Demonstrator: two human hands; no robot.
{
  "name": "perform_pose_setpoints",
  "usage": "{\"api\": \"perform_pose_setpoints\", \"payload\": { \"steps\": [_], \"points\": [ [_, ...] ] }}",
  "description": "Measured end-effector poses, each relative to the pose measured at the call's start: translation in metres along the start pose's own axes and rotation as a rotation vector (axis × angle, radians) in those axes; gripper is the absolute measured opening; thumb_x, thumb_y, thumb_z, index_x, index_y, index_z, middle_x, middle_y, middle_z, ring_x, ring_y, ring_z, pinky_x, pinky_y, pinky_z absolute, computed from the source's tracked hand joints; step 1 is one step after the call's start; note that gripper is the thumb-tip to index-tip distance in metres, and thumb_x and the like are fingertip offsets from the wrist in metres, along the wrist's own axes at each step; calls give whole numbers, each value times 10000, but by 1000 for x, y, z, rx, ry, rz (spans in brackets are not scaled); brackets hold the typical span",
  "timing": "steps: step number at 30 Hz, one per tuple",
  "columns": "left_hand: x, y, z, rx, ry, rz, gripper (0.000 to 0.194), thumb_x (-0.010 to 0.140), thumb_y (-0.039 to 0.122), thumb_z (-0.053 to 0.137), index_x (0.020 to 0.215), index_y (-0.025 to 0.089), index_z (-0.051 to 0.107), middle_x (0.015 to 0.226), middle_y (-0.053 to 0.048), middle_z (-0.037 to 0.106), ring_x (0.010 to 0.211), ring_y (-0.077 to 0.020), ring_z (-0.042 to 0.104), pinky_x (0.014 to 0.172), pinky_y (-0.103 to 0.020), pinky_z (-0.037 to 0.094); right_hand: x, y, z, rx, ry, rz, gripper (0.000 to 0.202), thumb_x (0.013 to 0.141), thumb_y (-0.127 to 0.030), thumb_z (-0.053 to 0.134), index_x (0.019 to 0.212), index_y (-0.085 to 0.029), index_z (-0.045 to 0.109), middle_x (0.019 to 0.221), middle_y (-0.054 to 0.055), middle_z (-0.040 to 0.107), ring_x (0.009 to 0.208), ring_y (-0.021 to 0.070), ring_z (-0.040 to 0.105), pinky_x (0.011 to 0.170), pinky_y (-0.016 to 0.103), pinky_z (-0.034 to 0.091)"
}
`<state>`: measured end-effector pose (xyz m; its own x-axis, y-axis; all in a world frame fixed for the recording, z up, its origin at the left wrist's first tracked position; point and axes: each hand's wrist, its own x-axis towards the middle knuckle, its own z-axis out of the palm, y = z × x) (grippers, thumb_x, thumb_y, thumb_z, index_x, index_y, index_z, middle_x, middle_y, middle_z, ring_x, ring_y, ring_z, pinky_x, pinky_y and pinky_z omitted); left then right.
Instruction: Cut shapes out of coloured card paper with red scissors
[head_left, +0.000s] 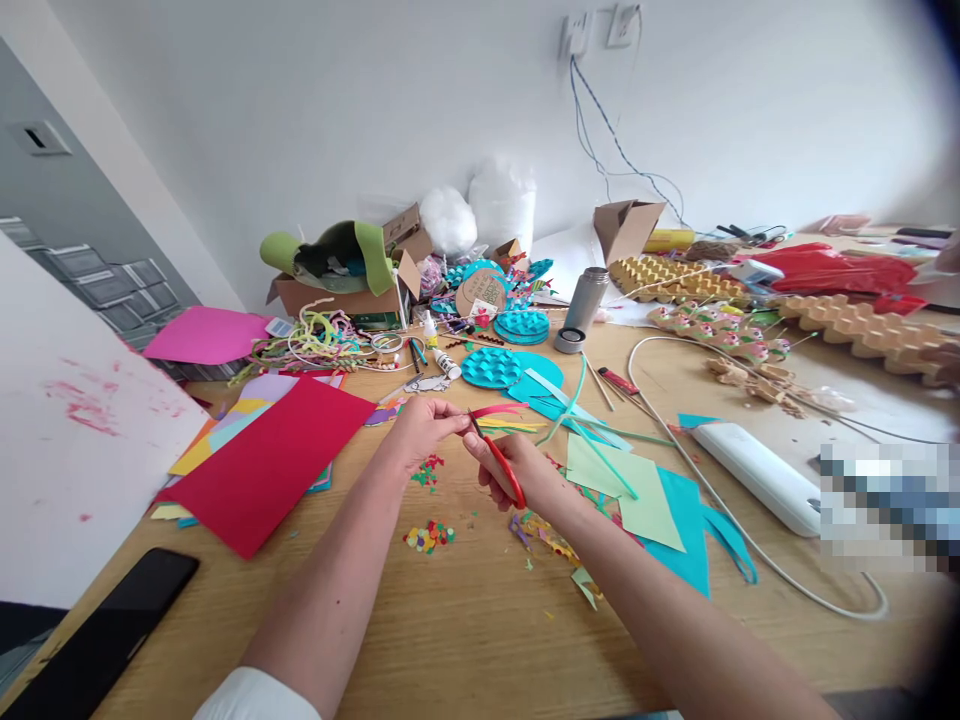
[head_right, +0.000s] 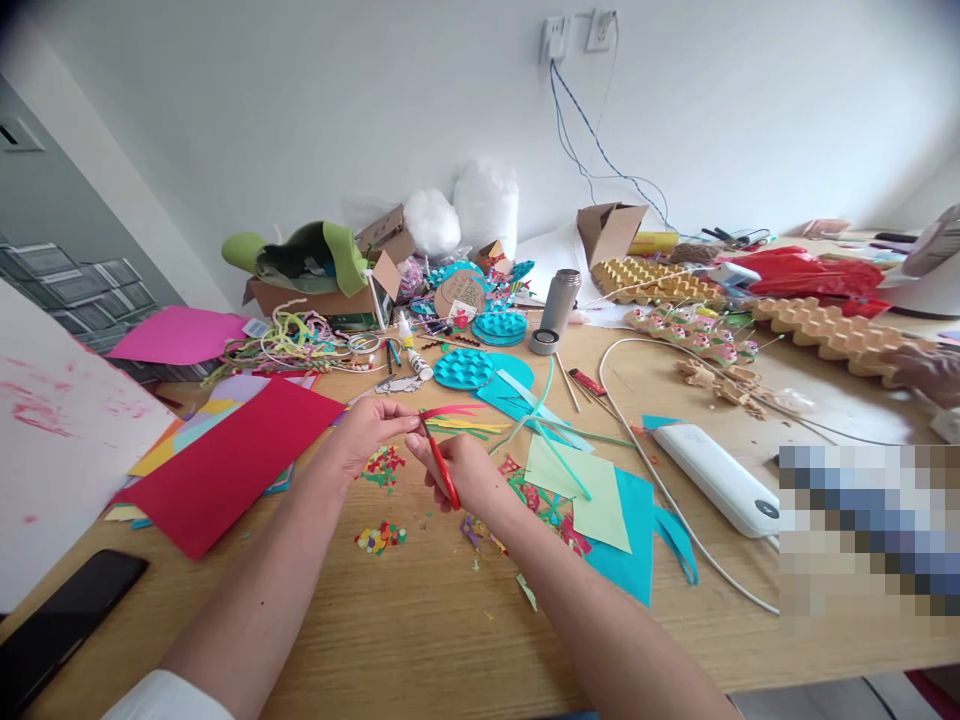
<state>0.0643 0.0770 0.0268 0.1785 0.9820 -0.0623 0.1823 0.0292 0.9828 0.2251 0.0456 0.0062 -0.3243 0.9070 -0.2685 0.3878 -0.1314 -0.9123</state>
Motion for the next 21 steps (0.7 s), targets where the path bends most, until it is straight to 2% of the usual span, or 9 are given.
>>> {"api": "perform_pose_setpoints", "payload": {
  "steps": [6,13,21],
  "points": [
    [14,-10,4,25,14,-38,79,623,220,684,584,151,683,577,-15,678,583,-137,598,667,-272,461,6,3,-4,-9,-22,51,621,798,-698,503,493,-156,523,368,-5,503,290,81,469,326,178,342],
    [49,-23,13,-3,-83,-188,40,539,106,685,517,135,669,540,-31,667,558,-129,596,698,-284,502,32,19,-11,25,-7,71,614,837,-686,456,484,-185,481,343,-15,466,295,85,435,340,197,352],
    [69,-35,11,21,-119,-308,75,512,146,743,535,121,676,507,-49,656,480,-121,587,613,-278,506,46,26,-15,24,-14,102,625,872,-667,421,470,-191,481,357,3,476,311,88,434,370,212,363]
  ]
}}
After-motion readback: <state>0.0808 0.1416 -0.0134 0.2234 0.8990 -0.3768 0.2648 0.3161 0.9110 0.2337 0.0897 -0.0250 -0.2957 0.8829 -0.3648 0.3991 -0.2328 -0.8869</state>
